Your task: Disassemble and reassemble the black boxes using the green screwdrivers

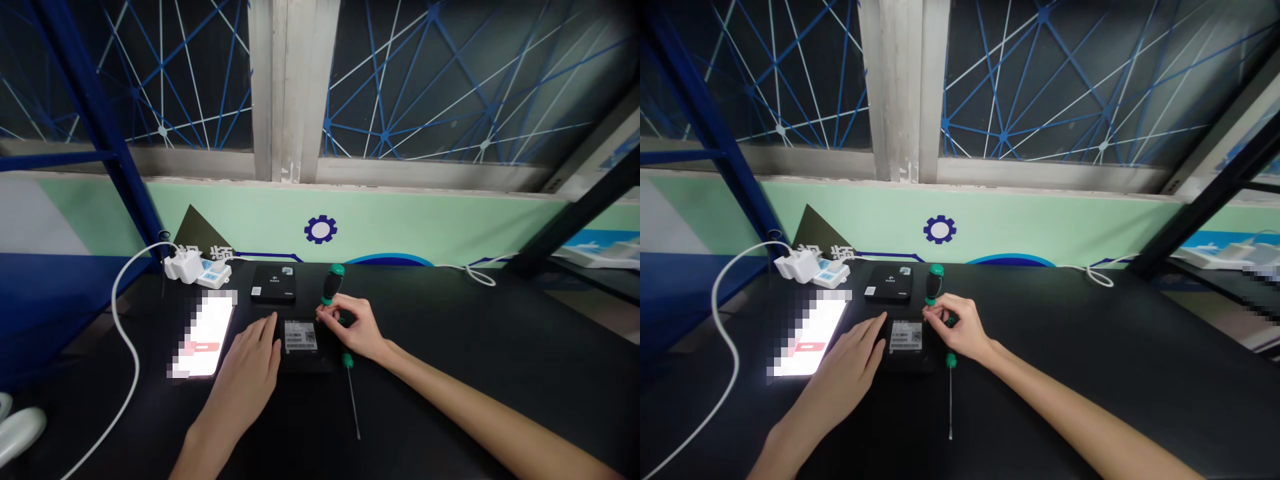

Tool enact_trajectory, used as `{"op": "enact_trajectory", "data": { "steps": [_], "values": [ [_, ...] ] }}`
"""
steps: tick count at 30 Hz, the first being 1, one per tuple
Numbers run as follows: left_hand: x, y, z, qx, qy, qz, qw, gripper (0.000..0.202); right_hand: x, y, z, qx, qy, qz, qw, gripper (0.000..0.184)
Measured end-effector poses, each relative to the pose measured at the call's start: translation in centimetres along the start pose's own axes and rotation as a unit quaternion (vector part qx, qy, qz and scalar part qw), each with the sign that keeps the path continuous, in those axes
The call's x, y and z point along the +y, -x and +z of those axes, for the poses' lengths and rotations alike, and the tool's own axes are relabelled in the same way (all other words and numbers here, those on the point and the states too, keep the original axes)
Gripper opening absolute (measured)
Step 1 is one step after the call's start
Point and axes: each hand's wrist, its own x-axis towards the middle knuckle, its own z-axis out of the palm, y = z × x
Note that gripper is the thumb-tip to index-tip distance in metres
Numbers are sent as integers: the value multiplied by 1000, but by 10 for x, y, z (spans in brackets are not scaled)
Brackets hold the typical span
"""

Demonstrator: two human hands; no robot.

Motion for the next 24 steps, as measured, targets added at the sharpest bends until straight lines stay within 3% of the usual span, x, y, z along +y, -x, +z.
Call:
{"op": "enact_trajectory", "data": {
  "steps": [24],
  "values": [
    [-1,1,1,4,1,5,1000,49,2,-1,3,30,4,16,999,28]
  ]
}}
